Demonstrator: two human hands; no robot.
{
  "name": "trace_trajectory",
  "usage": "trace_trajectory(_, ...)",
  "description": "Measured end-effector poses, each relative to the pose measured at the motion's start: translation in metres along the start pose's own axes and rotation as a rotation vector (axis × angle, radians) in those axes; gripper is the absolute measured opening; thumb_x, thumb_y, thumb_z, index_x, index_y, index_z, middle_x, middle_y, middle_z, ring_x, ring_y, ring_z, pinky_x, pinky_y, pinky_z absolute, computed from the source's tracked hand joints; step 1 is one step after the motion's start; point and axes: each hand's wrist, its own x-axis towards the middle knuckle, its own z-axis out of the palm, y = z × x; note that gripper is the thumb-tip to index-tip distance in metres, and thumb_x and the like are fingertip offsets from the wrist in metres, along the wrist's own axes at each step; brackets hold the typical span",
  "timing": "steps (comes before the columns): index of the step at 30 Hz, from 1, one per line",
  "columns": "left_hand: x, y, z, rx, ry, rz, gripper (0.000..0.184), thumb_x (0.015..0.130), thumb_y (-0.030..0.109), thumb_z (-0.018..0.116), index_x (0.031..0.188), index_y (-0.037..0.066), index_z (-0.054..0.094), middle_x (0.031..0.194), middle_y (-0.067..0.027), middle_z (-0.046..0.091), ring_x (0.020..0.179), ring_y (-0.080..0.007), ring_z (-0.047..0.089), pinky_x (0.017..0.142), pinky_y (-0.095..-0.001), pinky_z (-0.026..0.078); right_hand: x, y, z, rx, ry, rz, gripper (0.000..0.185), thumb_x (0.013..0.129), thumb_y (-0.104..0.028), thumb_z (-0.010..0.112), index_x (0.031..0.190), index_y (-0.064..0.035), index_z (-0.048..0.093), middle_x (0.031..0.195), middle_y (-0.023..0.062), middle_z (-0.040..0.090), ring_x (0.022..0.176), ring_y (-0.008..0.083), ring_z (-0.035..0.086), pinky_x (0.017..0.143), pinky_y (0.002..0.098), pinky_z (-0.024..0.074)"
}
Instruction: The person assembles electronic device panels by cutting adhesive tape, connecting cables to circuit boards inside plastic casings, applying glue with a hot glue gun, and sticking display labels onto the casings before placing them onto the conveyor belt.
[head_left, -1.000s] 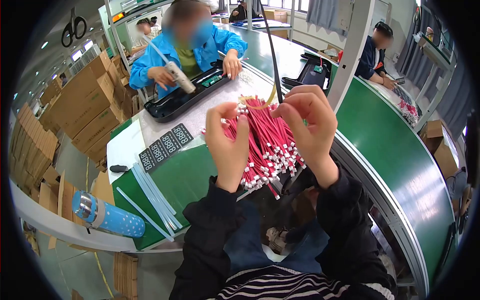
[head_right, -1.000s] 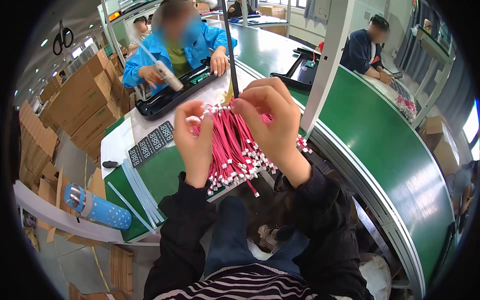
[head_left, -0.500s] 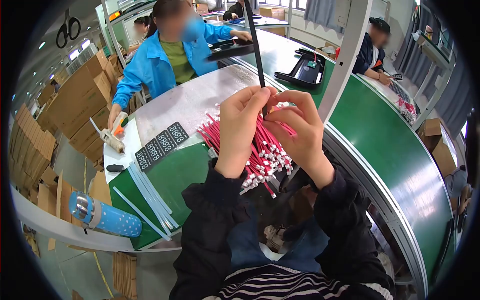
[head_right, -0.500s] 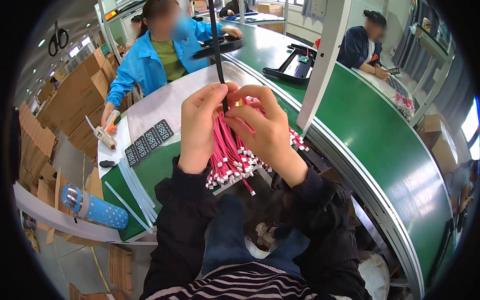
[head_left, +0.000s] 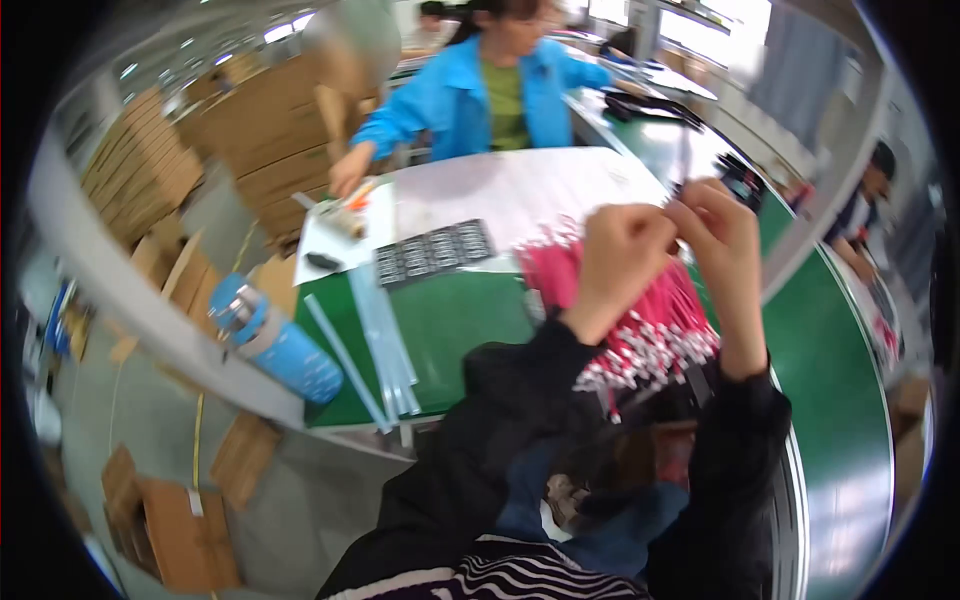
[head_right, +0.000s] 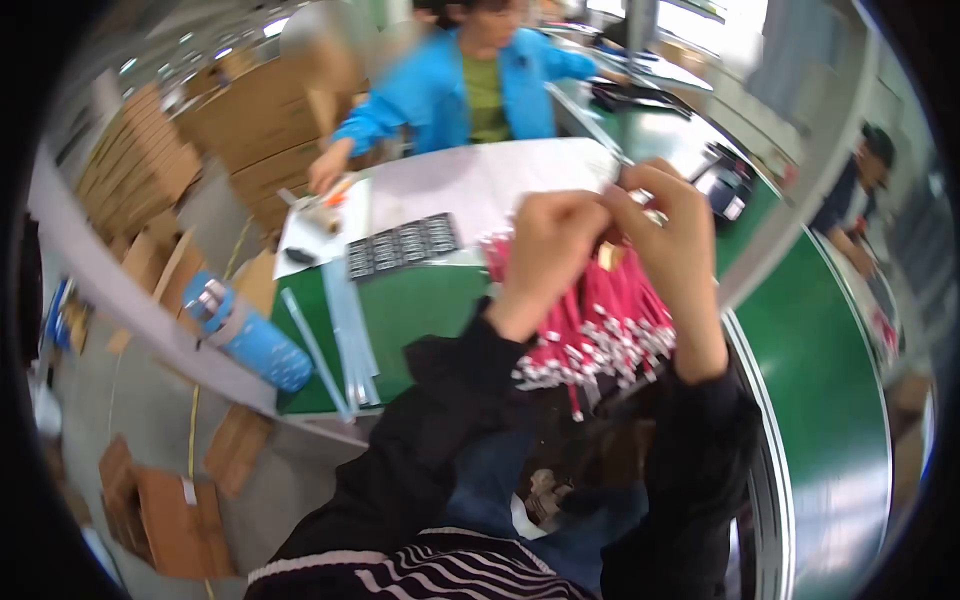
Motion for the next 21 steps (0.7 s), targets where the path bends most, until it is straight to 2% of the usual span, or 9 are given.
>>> trace_trajectory(2,0.001,-0.007,0.000,-0.332,-0.071,-0.144,0.027,0.092,0.010,0.054,0.075,-0.005,0.068,0.069,-0.0052,0.066,0.063,-0.0085,0.058,0.057,-0.0274,0.044,-0.006,-0.003,0.010,-0.037,-0.027,-0.061,0.013,0.083,-0.005,0.071,0.085,0.0046,0.062,0.090,0.0114,0.061,0.082,0.0219,0.060,0.073,0.0290,0.0462)
trace_trajectory(4,-0.001,-0.009,0.001,-0.438,-0.052,-0.188,0.028,0.092,0.010,0.054,0.073,-0.004,0.068,0.067,-0.0045,0.064,0.062,-0.0087,0.057,0.057,-0.0272,0.044,-0.016,-0.001,0.022,-0.109,0.240,-0.318,0.013,0.082,0.002,0.070,0.082,0.0050,0.057,0.091,0.0108,0.059,0.082,0.0223,0.058,0.074,0.0283,0.0457)
trace_trajectory(6,-0.005,-0.008,0.003,-0.684,-0.085,-0.295,0.029,0.092,0.009,0.053,0.070,-0.002,0.066,0.063,-0.0030,0.061,0.060,-0.0090,0.055,0.058,-0.0269,0.044,-0.019,0.001,0.028,-0.131,0.266,-0.368,0.014,0.082,0.003,0.070,0.081,0.0049,0.057,0.091,0.0106,0.059,0.082,0.0224,0.059,0.074,0.0284,0.0458)
trace_trajectory(13,-0.011,-0.042,0.001,-0.832,-0.094,-0.364,0.020,0.094,0.009,0.054,0.084,-0.002,0.067,0.074,-0.0054,0.064,0.067,-0.0142,0.060,0.065,-0.0276,0.046,-0.017,0.003,0.024,-0.351,0.460,-0.687,0.012,0.083,0.003,0.071,0.083,0.0044,0.059,0.093,0.0103,0.060,0.085,0.0223,0.060,0.075,0.0300,0.0468)
trace_trajectory(14,-0.011,-0.044,0.003,-0.895,-0.083,-0.373,0.018,0.094,0.009,0.055,0.089,-0.002,0.068,0.078,-0.0062,0.066,0.070,-0.0160,0.062,0.068,-0.0278,0.047,-0.013,0.008,0.021,-0.280,0.390,-0.519,0.012,0.084,0.000,0.071,0.089,0.0049,0.062,0.095,0.0111,0.061,0.085,0.0223,0.062,0.074,0.0311,0.0476)
trace_trajectory(15,-0.014,-0.050,-0.001,-0.461,-0.094,-0.108,0.017,0.096,0.011,0.055,0.096,-0.002,0.067,0.086,-0.0071,0.068,0.079,-0.0192,0.065,0.072,-0.0296,0.049,-0.012,0.015,0.015,-0.224,0.326,-0.342,0.014,0.086,-0.003,0.072,0.095,0.0054,0.064,0.097,0.0119,0.062,0.085,0.0222,0.063,0.074,0.0321,0.0483)
trace_trajectory(17,-0.021,-0.033,-0.018,0.018,-0.146,0.042,0.024,0.099,0.015,0.054,0.110,-0.003,0.065,0.106,-0.0085,0.070,0.100,-0.0236,0.066,0.085,-0.0331,0.049,-0.016,0.050,0.005,-0.227,0.176,0.005,0.031,0.090,-0.010,0.071,0.116,0.0055,0.063,0.104,0.0108,0.063,0.087,0.0167,0.063,0.076,0.0285,0.0503)
trace_trajectory(18,-0.025,-0.025,-0.021,0.080,-0.185,-0.074,0.030,0.101,0.018,0.052,0.117,-0.003,0.063,0.118,-0.0090,0.069,0.112,-0.0250,0.064,0.094,-0.0347,0.048,-0.025,0.057,0.003,-0.295,0.166,0.127,0.035,0.090,-0.013,0.072,0.120,0.0049,0.062,0.107,0.0108,0.063,0.087,0.0167,0.064,0.076,0.0288,0.0506)
trace_trajectory(21,-0.036,-0.012,-0.028,-1.002,-0.122,-0.310,0.045,0.102,0.028,0.049,0.133,-0.004,0.056,0.140,-0.0114,0.057,0.132,-0.0205,0.050,0.109,-0.0344,0.037,-0.049,0.047,0.008,-0.294,0.192,0.229,0.039,0.091,-0.016,0.070,0.124,0.0032,0.062,0.117,0.0117,0.061,0.097,0.0179,0.065,0.082,0.0287,0.0502)
